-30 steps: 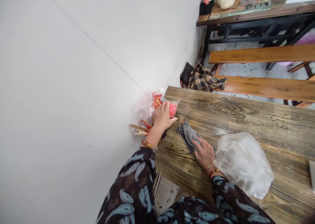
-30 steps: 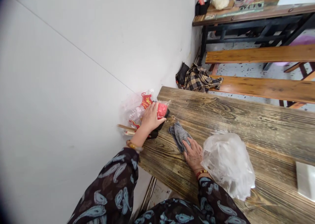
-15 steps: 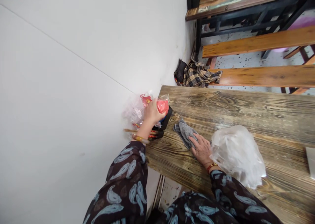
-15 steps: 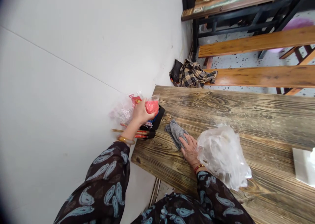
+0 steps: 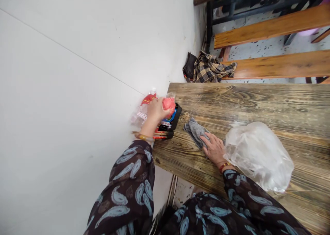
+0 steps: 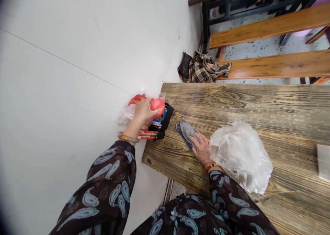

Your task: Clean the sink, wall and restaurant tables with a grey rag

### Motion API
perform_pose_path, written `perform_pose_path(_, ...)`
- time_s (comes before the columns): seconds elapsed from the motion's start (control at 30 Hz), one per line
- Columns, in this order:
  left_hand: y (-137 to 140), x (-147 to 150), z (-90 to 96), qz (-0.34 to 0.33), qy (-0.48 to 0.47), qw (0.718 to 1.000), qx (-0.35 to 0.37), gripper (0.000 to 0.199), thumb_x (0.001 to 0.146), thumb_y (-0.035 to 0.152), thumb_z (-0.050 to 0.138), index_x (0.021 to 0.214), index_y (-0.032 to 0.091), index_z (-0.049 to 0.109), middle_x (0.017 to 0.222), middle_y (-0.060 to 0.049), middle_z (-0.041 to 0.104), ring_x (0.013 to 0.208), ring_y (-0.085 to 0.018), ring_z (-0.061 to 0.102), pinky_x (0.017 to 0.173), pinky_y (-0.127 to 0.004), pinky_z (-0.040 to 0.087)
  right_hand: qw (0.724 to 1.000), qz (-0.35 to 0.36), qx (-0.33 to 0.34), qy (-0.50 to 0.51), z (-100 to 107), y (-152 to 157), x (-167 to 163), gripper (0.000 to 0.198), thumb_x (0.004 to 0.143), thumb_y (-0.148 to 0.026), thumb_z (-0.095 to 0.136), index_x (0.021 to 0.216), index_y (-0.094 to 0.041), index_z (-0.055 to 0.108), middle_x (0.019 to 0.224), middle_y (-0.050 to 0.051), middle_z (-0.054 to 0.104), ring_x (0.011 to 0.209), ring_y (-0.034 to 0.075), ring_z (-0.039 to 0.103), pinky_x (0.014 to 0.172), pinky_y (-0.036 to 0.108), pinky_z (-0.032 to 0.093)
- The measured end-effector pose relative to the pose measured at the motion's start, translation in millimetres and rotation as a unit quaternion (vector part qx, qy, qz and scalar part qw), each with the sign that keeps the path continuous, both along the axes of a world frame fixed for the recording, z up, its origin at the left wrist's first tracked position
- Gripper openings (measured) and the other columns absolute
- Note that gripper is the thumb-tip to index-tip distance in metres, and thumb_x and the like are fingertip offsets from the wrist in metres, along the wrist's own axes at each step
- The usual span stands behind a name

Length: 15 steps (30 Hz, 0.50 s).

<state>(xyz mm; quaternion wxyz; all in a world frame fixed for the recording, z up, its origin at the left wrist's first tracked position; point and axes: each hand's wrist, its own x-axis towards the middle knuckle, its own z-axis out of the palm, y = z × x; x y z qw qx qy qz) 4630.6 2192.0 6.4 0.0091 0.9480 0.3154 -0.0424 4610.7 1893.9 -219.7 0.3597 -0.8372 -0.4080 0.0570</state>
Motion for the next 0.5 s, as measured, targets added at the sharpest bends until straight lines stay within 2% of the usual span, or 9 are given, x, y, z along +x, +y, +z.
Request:
perform_pose_path(0.07,-17.3,-3.1,-13.8,-0.035,0.074,0.995,0.062,0.067,0.071,0.028,0.074,0.134,0.014,0.053,0.137,-0.021,0.056,0.129,-0.039,0.049,0.109,-0.052,0.038,1.0,-0.003,0.002,0.001,0.2,0.1,-0.7,0.046,0.083,-0.021,0.062,0.129,-0.027,0.065,0.14,0.008,0.058,0.127,0.028,0.049,0.105,0.041,0.037)
perform_pose_path(0.17,-33.0,-10.2,-28.3,-0.028,0.084,0.99,0.106,0.075,0.077,0.024,0.068,0.146,0.013,0.041,0.151,-0.024,0.043,0.138,-0.04,0.04,0.111,-0.053,0.035,1.0,-0.004,0.003,0.0,0.6,-0.2,-2.0,0.047,0.083,-0.021,0.061,0.13,-0.027,0.064,0.139,0.008,0.058,0.127,0.028,0.05,0.105,0.042,0.037)
perform_pose_path(0.3,-43.5,-23.2,-22.8,-0.01,0.06,0.997,0.046,0.089,0.078,0.041,0.071,0.154,0.014,0.031,0.163,-0.024,0.026,0.148,-0.042,0.027,0.118,-0.056,0.027,1.0,-0.001,-0.001,-0.009,1.2,-0.4,-2.3,0.047,0.084,-0.021,0.059,0.13,-0.028,0.064,0.14,0.008,0.058,0.127,0.028,0.051,0.102,0.041,0.038)
perform_pose_path(0.37,-56.6,-37.5,-15.2,-0.028,0.019,0.999,0.025,0.092,0.079,0.046,0.071,0.155,0.016,0.028,0.166,-0.022,0.02,0.152,-0.04,0.019,0.121,-0.057,0.021,1.0,-0.002,-0.008,-0.018,1.9,0.0,-2.0,0.046,0.085,-0.022,0.059,0.131,-0.029,0.063,0.14,0.007,0.058,0.127,0.028,0.051,0.101,0.041,0.039)
perform_pose_path(0.43,-77.0,-62.4,-12.1,-0.065,-0.037,0.997,0.009,0.079,0.085,0.043,0.064,0.154,0.019,0.033,0.167,-0.018,0.023,0.154,-0.033,0.018,0.124,-0.055,0.018,1.0,0.001,-0.018,-0.025,2.3,0.7,-2.5,0.046,0.086,-0.024,0.059,0.131,-0.029,0.063,0.139,0.007,0.059,0.126,0.028,0.051,0.1,0.041,0.039)
perform_pose_path(0.5,-100.0,-99.7,-17.1,-0.082,-0.085,0.992,-0.037,0.062,0.091,0.038,0.056,0.149,0.02,0.042,0.162,-0.014,0.036,0.152,-0.027,0.026,0.125,-0.05,0.022,0.999,0.002,-0.028,-0.032,1.6,1.0,-3.9,0.045,0.087,-0.026,0.059,0.132,-0.029,0.062,0.139,0.007,0.059,0.125,0.028,0.052,0.1,0.04,0.039)
